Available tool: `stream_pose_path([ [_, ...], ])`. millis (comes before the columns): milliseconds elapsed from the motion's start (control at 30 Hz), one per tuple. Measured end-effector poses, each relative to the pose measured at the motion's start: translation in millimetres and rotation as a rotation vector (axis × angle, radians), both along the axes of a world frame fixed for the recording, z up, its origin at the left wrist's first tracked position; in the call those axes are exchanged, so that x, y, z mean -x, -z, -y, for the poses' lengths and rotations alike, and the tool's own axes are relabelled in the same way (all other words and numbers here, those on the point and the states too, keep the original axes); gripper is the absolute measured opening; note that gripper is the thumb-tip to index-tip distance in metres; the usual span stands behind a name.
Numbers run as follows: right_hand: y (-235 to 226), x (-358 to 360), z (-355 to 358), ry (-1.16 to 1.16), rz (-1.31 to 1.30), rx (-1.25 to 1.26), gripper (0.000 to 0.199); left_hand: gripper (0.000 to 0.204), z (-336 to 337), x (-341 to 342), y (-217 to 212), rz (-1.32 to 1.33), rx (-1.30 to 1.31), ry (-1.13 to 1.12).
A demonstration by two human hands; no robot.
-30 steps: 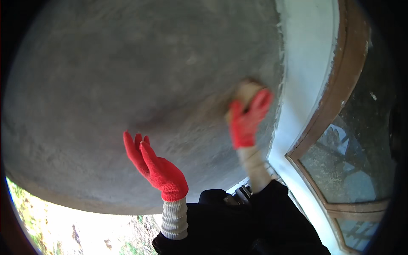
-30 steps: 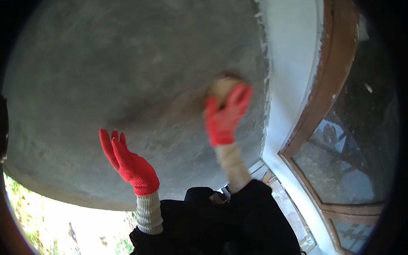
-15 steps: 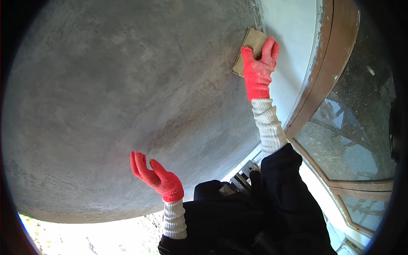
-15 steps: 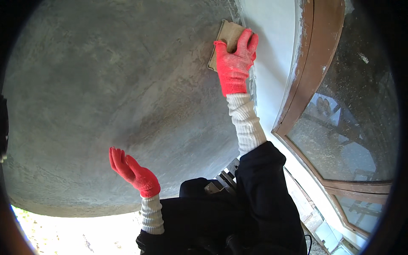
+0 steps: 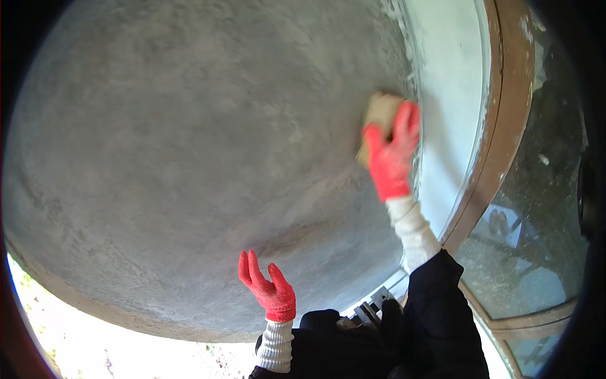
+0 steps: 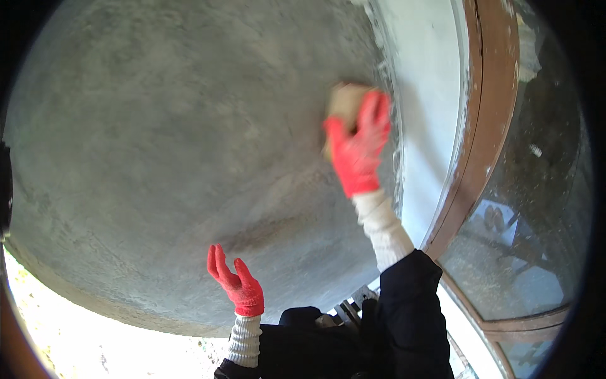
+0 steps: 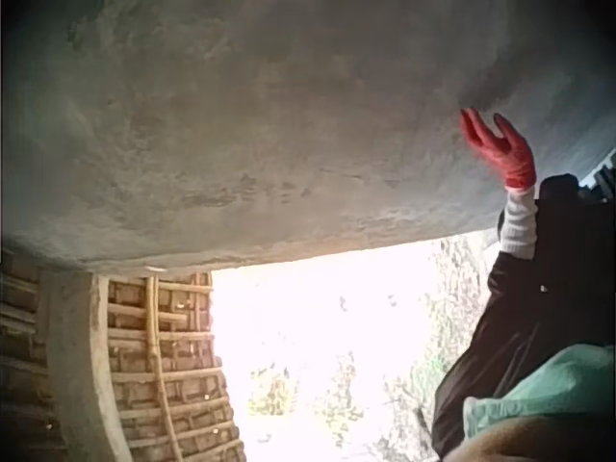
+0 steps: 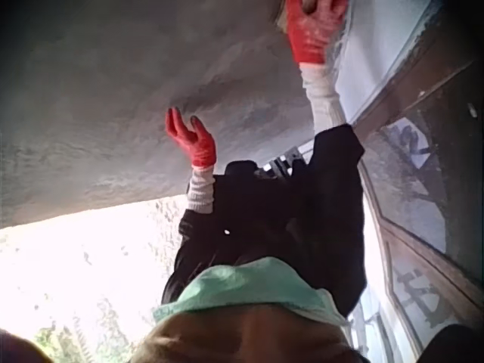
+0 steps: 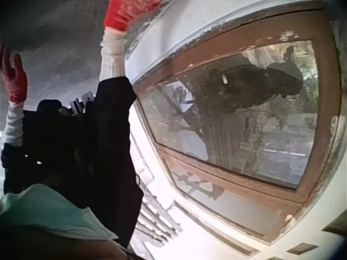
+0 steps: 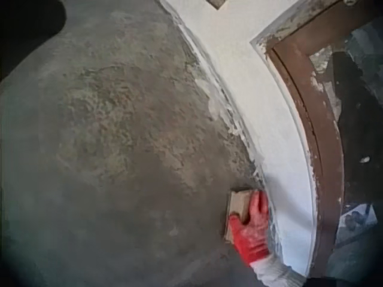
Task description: The person sands the surface of a circular concrete wall section using a sanding block held in red gloved hands.
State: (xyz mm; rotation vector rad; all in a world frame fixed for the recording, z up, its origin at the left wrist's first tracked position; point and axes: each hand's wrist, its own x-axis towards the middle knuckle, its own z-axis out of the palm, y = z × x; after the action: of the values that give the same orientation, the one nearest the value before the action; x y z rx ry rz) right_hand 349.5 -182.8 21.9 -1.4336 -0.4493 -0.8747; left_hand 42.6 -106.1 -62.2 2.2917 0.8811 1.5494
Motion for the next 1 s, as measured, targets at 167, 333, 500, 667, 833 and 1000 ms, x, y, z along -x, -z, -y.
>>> stream_pose_path([
  [167, -59, 25, -12, 0.150, 0.133, 0.069, 0.073, 0.046, -4, -13, -11, 0.161, 0.013, 0.000],
  [333, 27, 105, -32, -0.179, 1.425, 0.644, 0.071, 0.046, 4, -18, -16, 0.239, -0.015, 0.035],
  [500, -95, 80, -14, -0.277, 0.738, 0.537, 0.065, 0.050, 3, 2, -12, 0.172, -0.052, -0.063],
  [667, -240, 18, 9, 0.031, 0.332, 0.010, 0.067, 0.052, 8, -29, -25, 0.238, -0.050, -0.007],
  [833, -179, 115, -29, -0.158, 0.810, 0.406, 0.067, 0.050, -3, -57, -50, 0.359, -0.035, -0.001],
  [1000, -207, 93, -25, -0.156, 1.257, 0.666, 0.066, 0.048, 1, -56, -74, 0.526, 0.075, 0.039],
])
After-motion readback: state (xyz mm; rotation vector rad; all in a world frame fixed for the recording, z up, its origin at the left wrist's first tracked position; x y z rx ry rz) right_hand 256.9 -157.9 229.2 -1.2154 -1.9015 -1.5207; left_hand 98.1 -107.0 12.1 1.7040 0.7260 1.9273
